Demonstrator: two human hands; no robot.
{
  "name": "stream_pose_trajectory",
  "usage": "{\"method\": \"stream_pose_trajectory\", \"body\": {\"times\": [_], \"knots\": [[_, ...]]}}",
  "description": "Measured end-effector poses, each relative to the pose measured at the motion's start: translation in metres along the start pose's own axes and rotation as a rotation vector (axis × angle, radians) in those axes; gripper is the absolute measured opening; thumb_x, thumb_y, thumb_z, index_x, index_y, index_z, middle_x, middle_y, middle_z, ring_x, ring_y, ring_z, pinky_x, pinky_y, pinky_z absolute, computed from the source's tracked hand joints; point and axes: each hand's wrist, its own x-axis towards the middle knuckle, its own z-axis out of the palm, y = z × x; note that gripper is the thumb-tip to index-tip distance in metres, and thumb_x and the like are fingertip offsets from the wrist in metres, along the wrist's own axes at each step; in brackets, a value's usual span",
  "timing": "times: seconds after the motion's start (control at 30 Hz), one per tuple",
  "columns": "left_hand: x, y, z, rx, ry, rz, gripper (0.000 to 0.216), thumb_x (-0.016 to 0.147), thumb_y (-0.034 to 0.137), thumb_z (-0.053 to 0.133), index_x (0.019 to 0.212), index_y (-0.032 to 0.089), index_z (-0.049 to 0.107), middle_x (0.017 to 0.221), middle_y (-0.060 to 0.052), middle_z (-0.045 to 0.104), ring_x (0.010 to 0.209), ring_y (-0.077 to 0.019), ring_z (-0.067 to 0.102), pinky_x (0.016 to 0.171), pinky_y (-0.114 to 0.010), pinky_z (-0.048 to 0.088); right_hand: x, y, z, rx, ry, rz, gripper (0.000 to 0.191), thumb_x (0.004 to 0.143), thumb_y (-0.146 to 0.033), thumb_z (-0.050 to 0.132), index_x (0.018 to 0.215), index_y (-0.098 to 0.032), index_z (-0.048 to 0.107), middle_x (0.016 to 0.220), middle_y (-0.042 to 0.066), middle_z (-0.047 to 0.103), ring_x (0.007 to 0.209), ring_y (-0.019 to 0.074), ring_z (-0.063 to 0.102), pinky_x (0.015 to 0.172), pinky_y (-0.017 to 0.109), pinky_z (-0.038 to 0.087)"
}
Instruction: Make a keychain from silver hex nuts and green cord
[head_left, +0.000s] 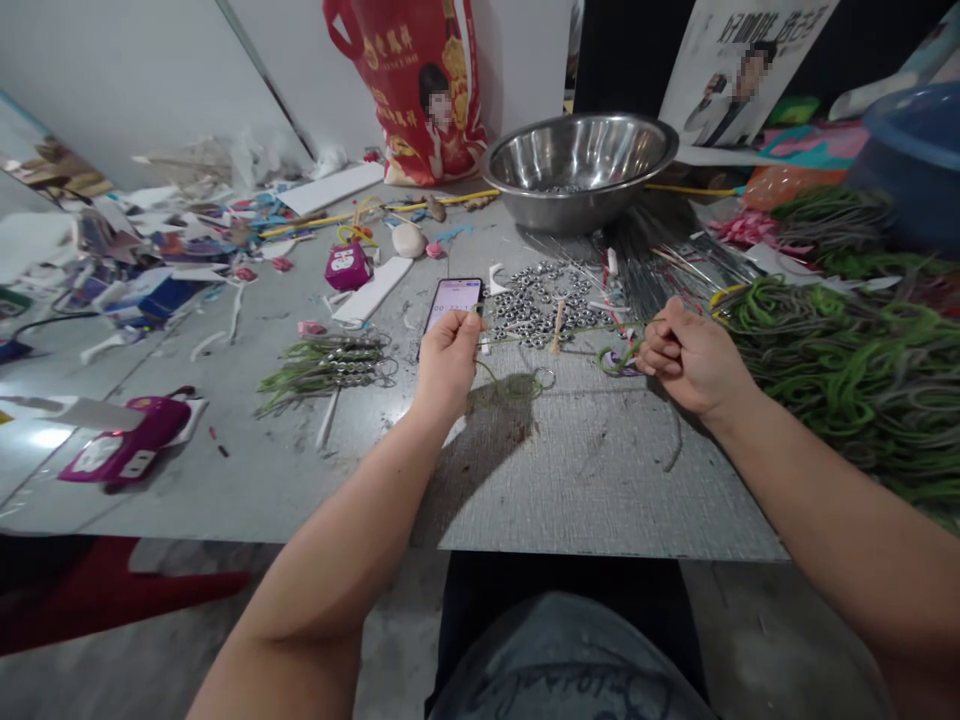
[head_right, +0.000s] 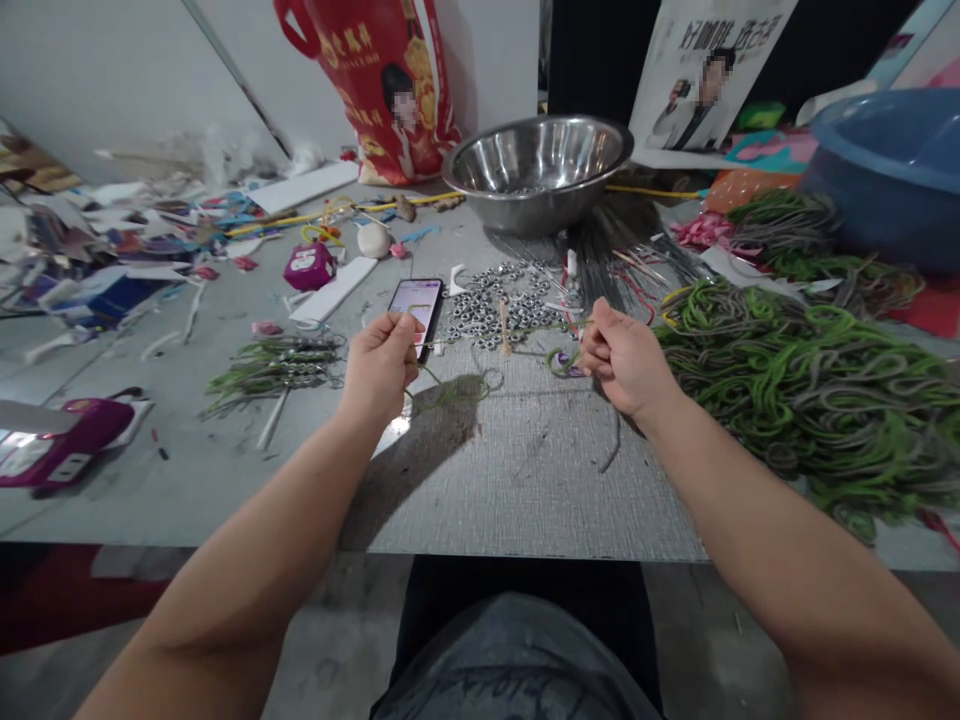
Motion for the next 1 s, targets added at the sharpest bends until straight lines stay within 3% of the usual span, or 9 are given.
{"method": "stream_pose_trajectory", "body": {"times": [0.1,0.17,0.23,0.3,0.47,0.57,0.67,0.8,1.0], "knots": [[0.001,-0.004,-0.003,0.217,0.040,0.200,0.017,0.085,0.021,0.048,0.069,0.017,0.052,0.052,0.004,0.042,0.043,-0.0061,0.033,0.040,-0.017,0.025,-0.003,0.000,0.002,-0.137,0.021,-0.080,0.049,0.072,-0.065,0.057,0.055,-0.023,0.038,0.043,-0.010,0.027,0.034,0.0056,0.021,0.040,0.025,0.029],[-0.005,-0.004,-0.003,0.348,0.060,0.326,0.012,0.084,0.023,0.050,0.073,0.017,0.055,0.072,-0.001,0.059,0.049,-0.0059,0.041,0.043,-0.017,0.031,-0.009,0.002,0.006,-0.372,0.003,-0.223,0.047,0.070,-0.066,0.058,0.057,-0.023,0.045,0.043,-0.008,0.035,0.037,0.0073,0.029,0.042,0.025,0.028],[-0.015,-0.001,0.002,0.334,0.020,0.362,0.013,0.085,0.026,0.049,0.077,0.018,0.053,0.097,-0.004,0.063,0.048,-0.0041,0.045,0.043,-0.018,0.034,-0.016,0.005,0.012,-0.702,-0.143,-0.366,0.045,0.071,-0.064,0.059,0.060,-0.021,0.053,0.050,-0.004,0.049,0.045,0.0097,0.042,0.047,0.026,0.031],[-0.028,0.002,0.009,0.240,-0.121,0.303,0.017,0.088,0.031,0.045,0.078,0.018,0.051,0.105,-0.006,0.063,0.042,-0.0019,0.044,0.040,-0.019,0.034,-0.023,0.009,0.019,-0.926,-0.333,-0.478,0.046,0.079,-0.063,0.050,0.061,-0.020,0.057,0.052,-0.002,0.055,0.048,0.0106,0.047,0.049,0.025,0.031],[-0.053,0.001,0.030,0.103,-0.520,0.083,0.025,0.088,0.040,0.043,0.075,0.019,0.046,0.062,0.004,0.054,0.037,-0.0041,0.043,0.039,-0.018,0.033,-0.032,0.019,0.031,-1.231,-0.407,-0.668,0.054,0.090,-0.058,0.032,0.065,-0.021,0.062,0.053,0.001,0.059,0.050,0.0124,0.051,0.053,0.026,0.030],[-0.055,-0.001,0.034,0.161,-0.572,0.056,0.026,0.089,0.036,0.040,0.070,0.019,0.044,0.050,0.007,0.040,0.039,-0.0051,0.039,0.043,-0.018,0.032,-0.033,0.020,0.031,-1.241,-0.324,-0.705,0.054,0.088,-0.059,0.033,0.063,-0.021,0.060,0.052,0.001,0.058,0.049,0.0124,0.050,0.053,0.027,0.029],[-0.053,-0.001,0.034,0.235,-0.556,0.085,0.025,0.087,0.030,0.042,0.066,0.018,0.044,0.053,0.006,0.040,0.048,-0.0065,0.038,0.048,-0.019,0.031,-0.032,0.019,0.029,-1.163,-0.254,-0.627,0.053,0.085,-0.063,0.037,0.060,-0.020,0.058,0.049,-0.001,0.054,0.047,0.0111,0.047,0.050,0.025,0.029],[-0.050,0.002,0.032,0.226,-0.636,0.114,0.026,0.083,0.031,0.047,0.061,0.016,0.047,0.056,0.005,0.038,0.053,-0.0071,0.035,0.050,-0.020,0.029,-0.028,0.015,0.028,-0.938,-0.310,-0.479,0.051,0.080,-0.064,0.046,0.057,-0.019,0.053,0.048,-0.003,0.050,0.044,0.0085,0.042,0.046,0.022,0.030],[-0.040,0.003,0.021,0.099,-0.633,-0.074,0.027,0.078,0.042,0.055,0.073,0.017,0.063,0.048,0.007,0.031,0.044,-0.0062,0.026,0.044,-0.021,0.020,-0.023,0.009,0.025,-0.760,-0.309,-0.380,0.041,0.086,-0.054,0.046,0.070,-0.019,0.060,0.054,-0.003,0.052,0.051,0.0100,0.047,0.050,0.023,0.036]]}}
